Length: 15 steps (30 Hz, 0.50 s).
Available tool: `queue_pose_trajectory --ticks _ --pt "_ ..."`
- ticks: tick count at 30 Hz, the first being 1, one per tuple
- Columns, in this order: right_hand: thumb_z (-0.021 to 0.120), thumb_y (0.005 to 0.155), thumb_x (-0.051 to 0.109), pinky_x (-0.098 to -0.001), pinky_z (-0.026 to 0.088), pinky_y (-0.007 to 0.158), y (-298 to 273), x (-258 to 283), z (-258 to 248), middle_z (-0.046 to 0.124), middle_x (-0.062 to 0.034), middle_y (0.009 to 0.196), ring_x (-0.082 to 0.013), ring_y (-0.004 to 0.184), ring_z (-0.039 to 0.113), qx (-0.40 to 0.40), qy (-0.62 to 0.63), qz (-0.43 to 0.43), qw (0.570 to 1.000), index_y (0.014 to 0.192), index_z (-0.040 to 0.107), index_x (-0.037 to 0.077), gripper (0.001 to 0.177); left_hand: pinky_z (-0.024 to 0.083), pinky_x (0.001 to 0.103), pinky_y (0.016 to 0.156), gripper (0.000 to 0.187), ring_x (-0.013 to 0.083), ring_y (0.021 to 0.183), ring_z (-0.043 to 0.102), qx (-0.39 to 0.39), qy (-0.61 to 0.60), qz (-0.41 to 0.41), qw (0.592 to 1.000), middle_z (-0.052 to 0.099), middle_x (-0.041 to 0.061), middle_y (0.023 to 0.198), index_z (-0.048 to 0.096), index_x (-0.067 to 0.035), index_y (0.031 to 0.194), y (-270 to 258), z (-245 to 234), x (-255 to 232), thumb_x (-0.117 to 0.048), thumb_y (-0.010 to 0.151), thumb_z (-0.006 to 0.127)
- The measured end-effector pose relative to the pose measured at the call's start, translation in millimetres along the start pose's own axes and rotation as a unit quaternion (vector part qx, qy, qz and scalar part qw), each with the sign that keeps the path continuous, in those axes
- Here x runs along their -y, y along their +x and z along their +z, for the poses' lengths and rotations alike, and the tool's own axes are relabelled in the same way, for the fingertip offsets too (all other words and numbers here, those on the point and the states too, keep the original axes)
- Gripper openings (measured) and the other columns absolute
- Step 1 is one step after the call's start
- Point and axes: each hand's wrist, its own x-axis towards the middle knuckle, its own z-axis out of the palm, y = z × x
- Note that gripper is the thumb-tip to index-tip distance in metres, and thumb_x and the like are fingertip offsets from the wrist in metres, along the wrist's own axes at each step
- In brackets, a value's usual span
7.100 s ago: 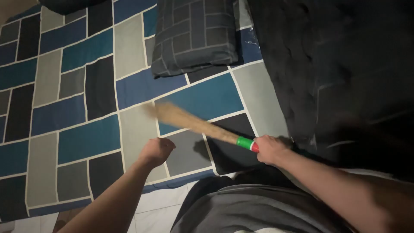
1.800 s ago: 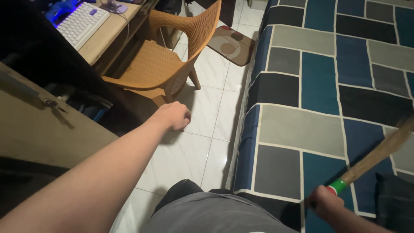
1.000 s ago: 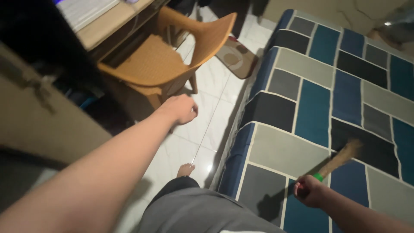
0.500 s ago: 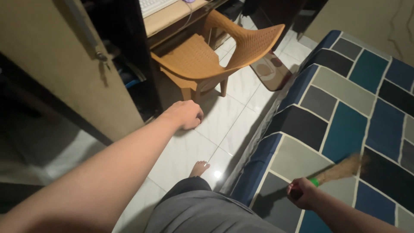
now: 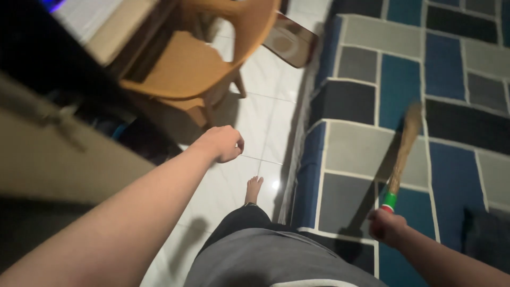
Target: The recorder uses a hand broom to sweep the surface of a bed.
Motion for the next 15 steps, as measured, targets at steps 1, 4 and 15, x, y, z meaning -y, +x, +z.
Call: queue_pose_trajectory --ticks 1,4,15 --pt "0.069 0.095 0.012 -0.0344 0.059 0.067 -2.5 -7.3 -5.0 0.057 -0.0187 0.110 -0.0258 0.090 0.063 -0.005 0.014 0.013 1.000 0.132 0.043 0.005 0.046 0.055 0.044 0.098 0.027 0.0319 0.110 0.070 0.009 0.009 0.015 1.000 0.075 0.011 0.114 0.081 -0.020 0.106 10.7 -4.5 -6.8 -0.019 0.085 0.064" --pt "0.074 0.092 0.011 -0.0339 0.059 0.070 -5.4 -15.1 -18.2 0.057 -0.0206 0.116 -0.0259 0.096 0.064 -0.079 0.048 0.049 0.995 0.139 0.042 0.004 0.057 0.054 0.044 0.098 0.026 0.0324 0.110 0.069 0.027 0.029 0.049 0.998 0.074 0.011 0.115 0.081 -0.021 0.107 52.7 -22.8 -24.7 -0.019 0.087 0.063" --pt "0.071 0.089 0.007 -0.0359 0.059 0.071 2.6 11.6 0.7 0.063 -0.0200 0.111 -0.0260 0.087 0.067 -0.118 0.131 0.083 0.981 0.137 0.046 -0.001 0.055 0.055 0.044 0.097 0.024 0.0308 0.108 0.070 0.041 0.088 0.182 0.978 0.076 0.011 0.110 0.081 -0.021 0.102 202.9 -57.0 -39.3 -0.023 0.087 0.062"
